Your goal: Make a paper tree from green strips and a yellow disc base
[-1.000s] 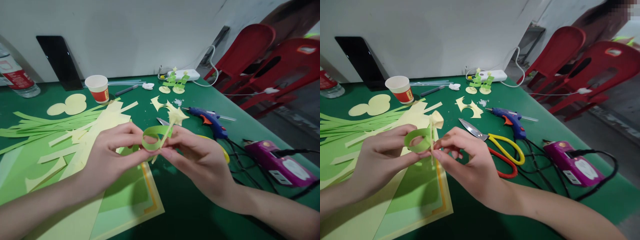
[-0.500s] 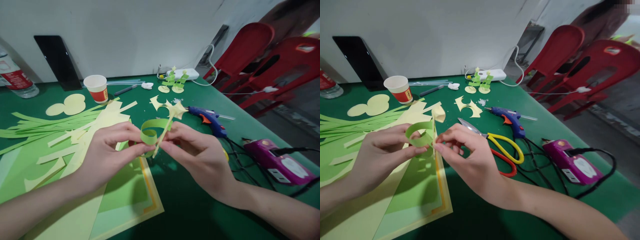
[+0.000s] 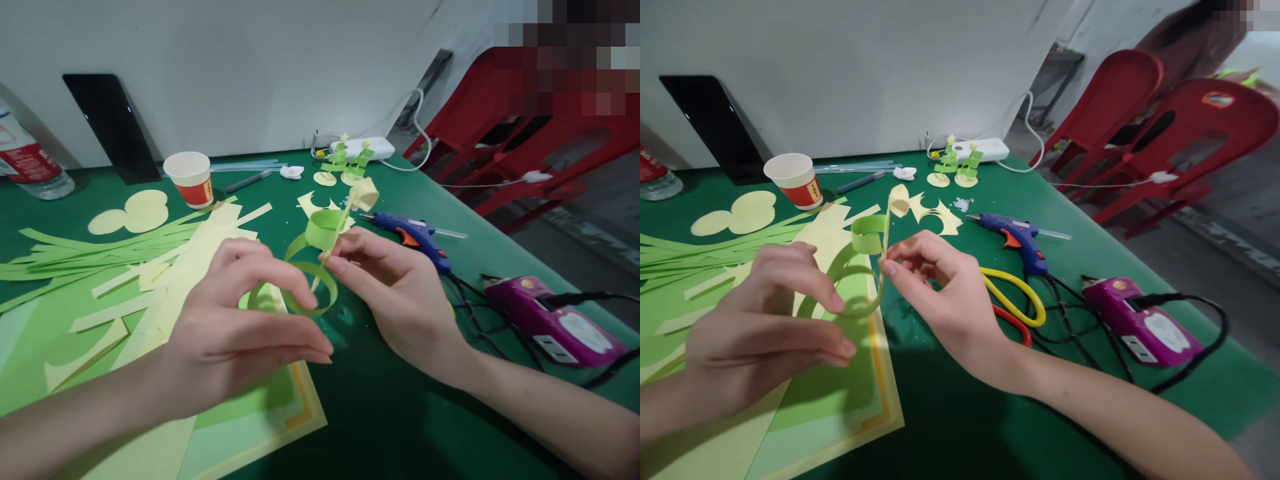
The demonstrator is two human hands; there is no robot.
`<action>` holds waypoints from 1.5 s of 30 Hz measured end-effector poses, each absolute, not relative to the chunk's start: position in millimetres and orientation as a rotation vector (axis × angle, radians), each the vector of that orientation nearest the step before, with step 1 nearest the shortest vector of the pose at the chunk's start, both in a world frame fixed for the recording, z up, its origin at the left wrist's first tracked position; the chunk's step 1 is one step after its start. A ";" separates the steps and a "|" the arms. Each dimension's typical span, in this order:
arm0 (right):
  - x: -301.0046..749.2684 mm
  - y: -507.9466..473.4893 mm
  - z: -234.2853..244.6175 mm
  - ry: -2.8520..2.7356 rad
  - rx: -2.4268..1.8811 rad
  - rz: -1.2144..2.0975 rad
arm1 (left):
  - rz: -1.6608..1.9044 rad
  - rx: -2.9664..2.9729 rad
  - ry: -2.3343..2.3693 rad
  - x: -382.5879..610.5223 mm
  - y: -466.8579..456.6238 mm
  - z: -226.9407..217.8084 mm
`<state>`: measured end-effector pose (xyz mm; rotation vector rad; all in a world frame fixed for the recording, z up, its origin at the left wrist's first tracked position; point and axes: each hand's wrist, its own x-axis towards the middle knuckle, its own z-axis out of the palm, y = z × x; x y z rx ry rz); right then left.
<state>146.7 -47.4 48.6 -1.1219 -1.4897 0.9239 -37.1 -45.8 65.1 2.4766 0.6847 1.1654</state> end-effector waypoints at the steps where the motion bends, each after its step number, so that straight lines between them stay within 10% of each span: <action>1: 146.4 -47.6 49.0 -1.495 -1.129 0.923 | 1.147 2.505 0.702 -37.1 -47.3 65.8; 45: 138.2 -56.3 55.0 -1.659 -1.102 0.820 | 1.253 2.075 0.942 -35.7 -47.7 75.2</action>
